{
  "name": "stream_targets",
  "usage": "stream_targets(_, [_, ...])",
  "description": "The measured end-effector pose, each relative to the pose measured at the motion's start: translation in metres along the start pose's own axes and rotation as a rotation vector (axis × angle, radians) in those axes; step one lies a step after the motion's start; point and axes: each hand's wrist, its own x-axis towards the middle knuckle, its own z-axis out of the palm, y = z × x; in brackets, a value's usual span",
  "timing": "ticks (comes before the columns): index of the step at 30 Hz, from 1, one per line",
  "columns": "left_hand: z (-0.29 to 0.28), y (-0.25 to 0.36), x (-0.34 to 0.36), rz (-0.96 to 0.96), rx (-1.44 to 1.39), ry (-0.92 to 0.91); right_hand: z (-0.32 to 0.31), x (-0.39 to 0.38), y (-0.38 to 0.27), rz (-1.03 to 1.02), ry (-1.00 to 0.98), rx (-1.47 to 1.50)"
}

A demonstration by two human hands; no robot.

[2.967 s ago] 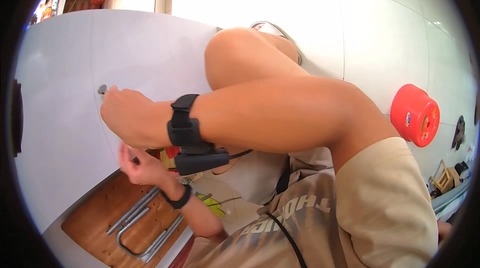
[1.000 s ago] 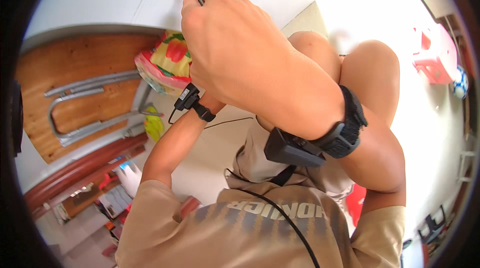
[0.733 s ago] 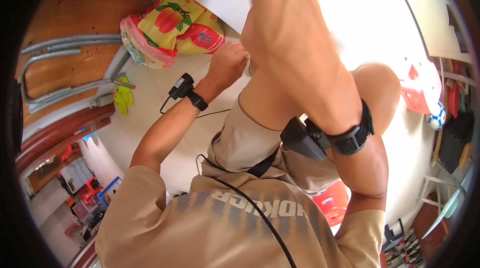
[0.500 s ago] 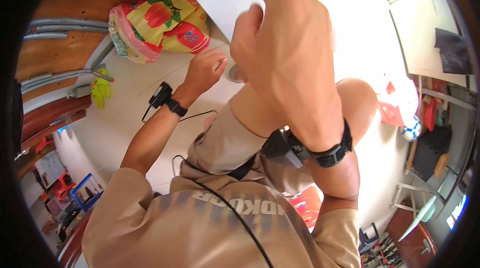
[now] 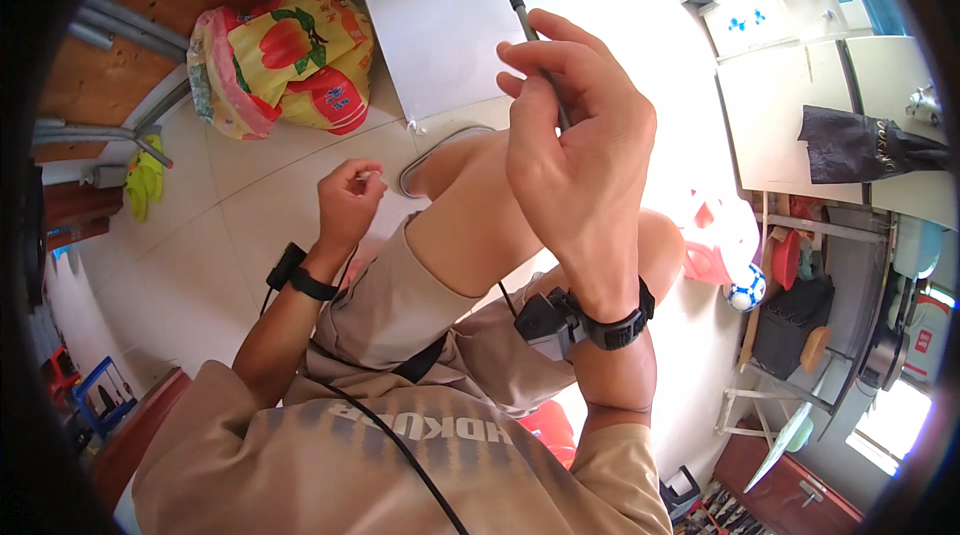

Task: The recorder uses a screwdriver to tighten or adjust the door hinge and handle of a white cabinet.

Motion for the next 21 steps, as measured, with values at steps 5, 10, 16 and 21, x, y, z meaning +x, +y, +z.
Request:
stream_targets(5, [-0.023,0.041,0.007,-0.145,-0.228,0.011,-0.011,-0.003,-0.009,-0.167,0.057,0.075])
stream_targets(10, [-0.036,0.092,-0.007,-0.156,-0.407,0.026,-0.017,-0.017,-0.016,-0.209,0.114,0.098])
stream_targets(16, [-0.049,0.164,-0.048,0.081,-0.394,0.023,-0.038,-0.044,-0.022,-0.197,0.113,0.084])
stream_targets(21, [-0.054,0.217,-0.065,0.250,-0.331,0.029,-0.053,-0.053,-0.026,-0.230,0.100,0.149])
